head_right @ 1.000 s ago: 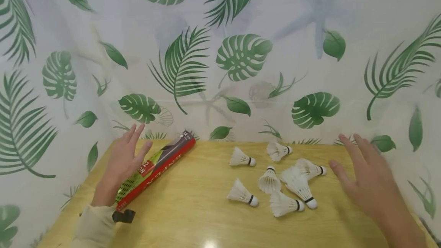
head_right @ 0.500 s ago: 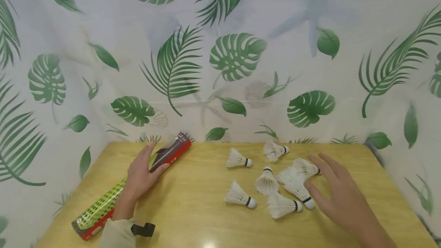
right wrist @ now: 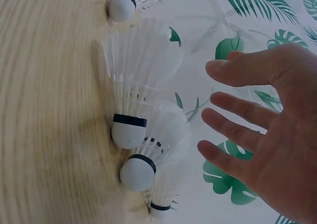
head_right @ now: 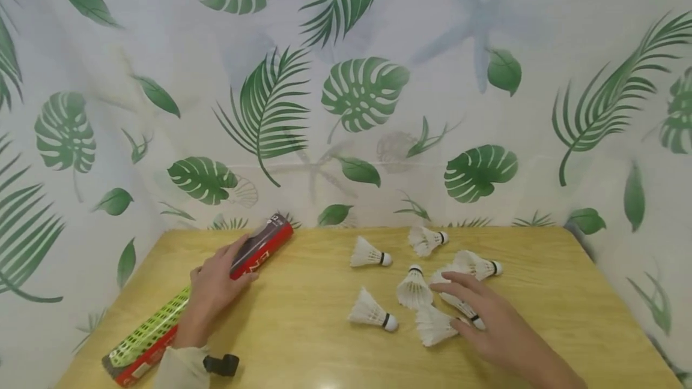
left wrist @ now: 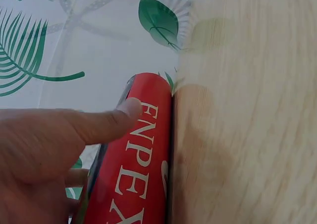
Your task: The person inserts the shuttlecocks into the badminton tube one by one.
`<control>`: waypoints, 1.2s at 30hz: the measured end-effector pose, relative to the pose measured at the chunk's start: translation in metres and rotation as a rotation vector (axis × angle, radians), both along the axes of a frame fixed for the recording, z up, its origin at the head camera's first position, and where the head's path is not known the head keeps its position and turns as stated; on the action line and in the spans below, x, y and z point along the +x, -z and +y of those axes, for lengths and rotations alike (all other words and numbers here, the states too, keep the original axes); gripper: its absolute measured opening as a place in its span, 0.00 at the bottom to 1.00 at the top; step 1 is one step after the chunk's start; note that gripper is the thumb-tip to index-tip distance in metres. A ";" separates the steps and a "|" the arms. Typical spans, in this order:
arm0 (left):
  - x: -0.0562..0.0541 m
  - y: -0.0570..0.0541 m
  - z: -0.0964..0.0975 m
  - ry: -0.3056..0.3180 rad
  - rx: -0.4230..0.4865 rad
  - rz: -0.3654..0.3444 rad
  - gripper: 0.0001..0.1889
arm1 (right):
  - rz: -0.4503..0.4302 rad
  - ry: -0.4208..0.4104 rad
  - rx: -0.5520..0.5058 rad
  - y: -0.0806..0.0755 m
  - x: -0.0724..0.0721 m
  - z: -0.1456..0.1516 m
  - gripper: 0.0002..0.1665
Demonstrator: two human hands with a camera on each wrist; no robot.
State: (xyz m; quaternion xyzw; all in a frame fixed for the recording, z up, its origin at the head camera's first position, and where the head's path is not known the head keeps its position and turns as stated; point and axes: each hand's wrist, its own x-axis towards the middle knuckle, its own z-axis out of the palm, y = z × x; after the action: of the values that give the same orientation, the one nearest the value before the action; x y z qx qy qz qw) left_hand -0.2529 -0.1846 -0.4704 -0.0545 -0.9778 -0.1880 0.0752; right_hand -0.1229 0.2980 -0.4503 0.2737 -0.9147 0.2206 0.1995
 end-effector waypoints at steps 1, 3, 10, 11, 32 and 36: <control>0.000 0.001 -0.002 -0.005 -0.013 -0.003 0.46 | -0.010 -0.020 0.004 0.002 0.000 -0.002 0.43; 0.001 0.003 -0.006 -0.015 -0.038 -0.012 0.46 | -0.043 -0.064 -0.004 0.005 -0.001 -0.004 0.42; -0.002 0.002 -0.013 -0.029 -0.047 -0.010 0.43 | -0.134 -0.182 -0.022 0.015 -0.009 -0.006 0.39; -0.003 0.001 -0.013 -0.027 -0.042 -0.015 0.43 | -0.136 -0.186 -0.010 0.016 -0.010 -0.006 0.38; 0.004 -0.031 -0.021 -0.045 0.148 -0.010 0.44 | -0.065 -0.023 -0.127 0.010 -0.007 -0.021 0.21; 0.006 -0.037 -0.021 -0.032 0.208 0.007 0.45 | -0.049 -0.017 -0.156 0.013 -0.007 -0.021 0.20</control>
State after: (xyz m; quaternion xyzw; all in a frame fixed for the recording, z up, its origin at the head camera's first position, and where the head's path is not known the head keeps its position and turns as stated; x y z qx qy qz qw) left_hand -0.2471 -0.2052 -0.4333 -0.0316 -0.9534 -0.2871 0.0868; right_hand -0.1298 0.2771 -0.4632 0.2595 -0.8970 0.2994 0.1961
